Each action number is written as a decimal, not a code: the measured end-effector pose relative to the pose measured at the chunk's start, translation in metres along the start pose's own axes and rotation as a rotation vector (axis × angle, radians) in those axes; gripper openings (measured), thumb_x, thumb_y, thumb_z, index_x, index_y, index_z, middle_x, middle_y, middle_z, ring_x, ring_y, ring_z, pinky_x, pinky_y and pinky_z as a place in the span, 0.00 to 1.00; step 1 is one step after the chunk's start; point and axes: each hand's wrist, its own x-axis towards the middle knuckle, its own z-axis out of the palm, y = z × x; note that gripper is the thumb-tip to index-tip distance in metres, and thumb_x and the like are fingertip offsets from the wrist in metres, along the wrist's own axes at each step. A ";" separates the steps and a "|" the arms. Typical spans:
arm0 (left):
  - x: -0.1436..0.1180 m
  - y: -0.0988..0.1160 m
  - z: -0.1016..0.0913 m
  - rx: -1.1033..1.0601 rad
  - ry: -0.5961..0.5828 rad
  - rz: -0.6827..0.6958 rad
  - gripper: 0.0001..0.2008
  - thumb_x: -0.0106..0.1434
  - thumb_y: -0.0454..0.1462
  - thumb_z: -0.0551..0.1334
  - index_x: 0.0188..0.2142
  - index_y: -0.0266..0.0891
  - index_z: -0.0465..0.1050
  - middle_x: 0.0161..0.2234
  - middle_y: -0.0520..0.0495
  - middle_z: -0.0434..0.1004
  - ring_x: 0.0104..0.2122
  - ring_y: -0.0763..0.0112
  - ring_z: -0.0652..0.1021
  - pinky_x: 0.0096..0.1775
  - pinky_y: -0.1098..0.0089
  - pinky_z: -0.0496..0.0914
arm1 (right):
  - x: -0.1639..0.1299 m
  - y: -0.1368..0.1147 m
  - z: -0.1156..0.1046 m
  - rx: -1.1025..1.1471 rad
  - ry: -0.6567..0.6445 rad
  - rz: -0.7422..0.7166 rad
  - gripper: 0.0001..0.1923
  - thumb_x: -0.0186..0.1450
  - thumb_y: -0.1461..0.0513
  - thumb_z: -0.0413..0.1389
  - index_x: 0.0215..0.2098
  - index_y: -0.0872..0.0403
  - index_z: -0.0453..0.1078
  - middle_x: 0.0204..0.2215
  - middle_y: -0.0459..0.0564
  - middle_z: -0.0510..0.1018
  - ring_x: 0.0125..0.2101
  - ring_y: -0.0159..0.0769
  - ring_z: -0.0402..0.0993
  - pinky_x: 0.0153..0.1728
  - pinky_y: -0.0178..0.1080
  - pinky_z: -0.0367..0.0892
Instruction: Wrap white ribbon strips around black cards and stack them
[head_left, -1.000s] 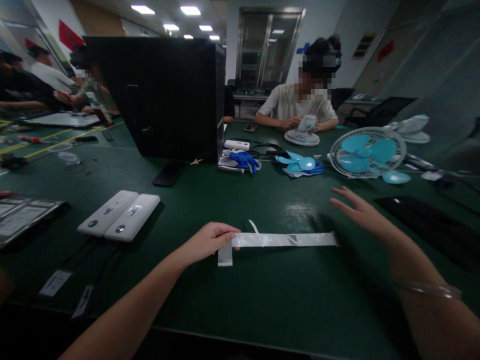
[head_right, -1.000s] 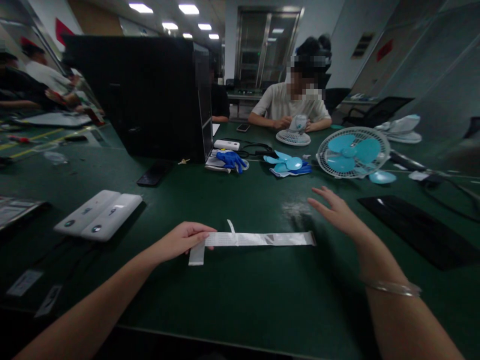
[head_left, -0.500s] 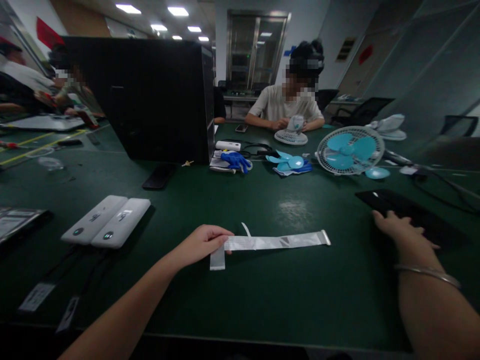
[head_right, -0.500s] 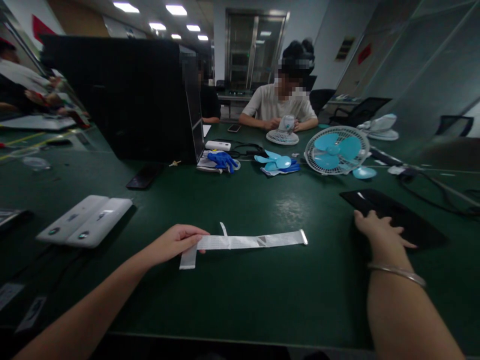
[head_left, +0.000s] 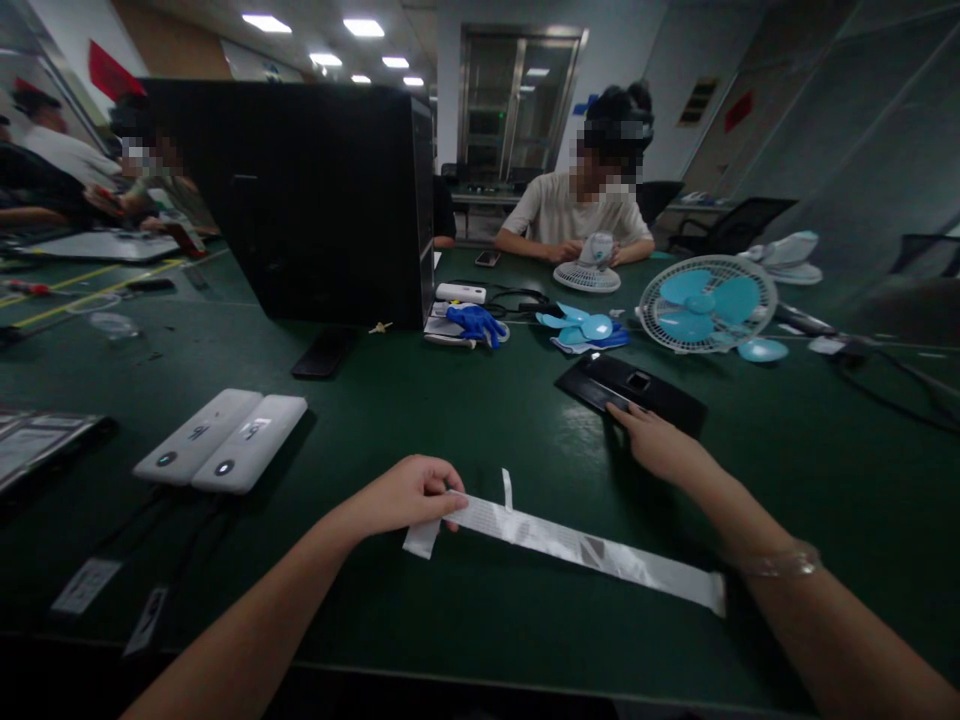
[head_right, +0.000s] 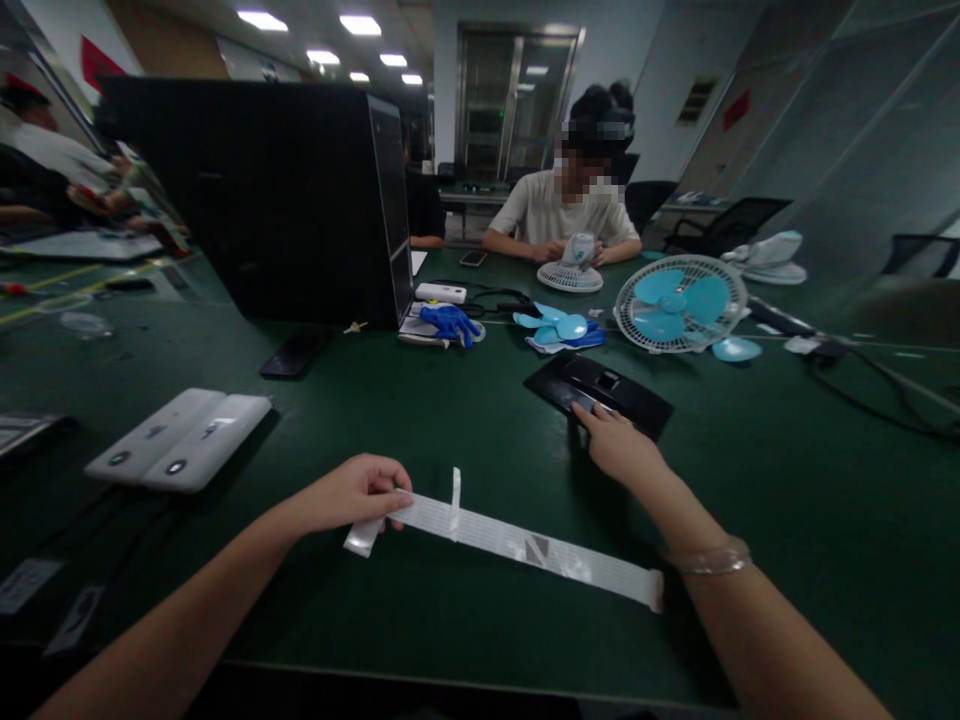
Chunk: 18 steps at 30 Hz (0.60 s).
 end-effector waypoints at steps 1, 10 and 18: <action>0.000 0.000 0.000 -0.006 -0.018 0.013 0.15 0.62 0.45 0.61 0.41 0.36 0.72 0.33 0.45 0.82 0.31 0.69 0.80 0.31 0.70 0.69 | -0.004 -0.015 -0.003 0.002 -0.001 -0.030 0.33 0.65 0.66 0.43 0.69 0.51 0.47 0.64 0.59 0.53 0.61 0.52 0.54 0.56 0.55 0.60; -0.006 0.003 -0.001 -0.033 -0.113 -0.007 0.09 0.60 0.41 0.63 0.35 0.36 0.71 0.30 0.47 0.80 0.29 0.70 0.79 0.29 0.72 0.69 | -0.059 -0.116 -0.036 0.090 0.013 -0.582 0.41 0.61 0.70 0.46 0.68 0.38 0.42 0.66 0.47 0.49 0.62 0.51 0.52 0.57 0.56 0.60; -0.009 0.008 -0.004 -0.009 -0.115 0.041 0.06 0.59 0.38 0.62 0.32 0.37 0.70 0.29 0.50 0.77 0.29 0.72 0.78 0.31 0.72 0.69 | -0.074 -0.128 -0.052 0.142 -0.012 -0.743 0.33 0.68 0.63 0.44 0.68 0.36 0.41 0.66 0.43 0.51 0.64 0.43 0.48 0.62 0.55 0.51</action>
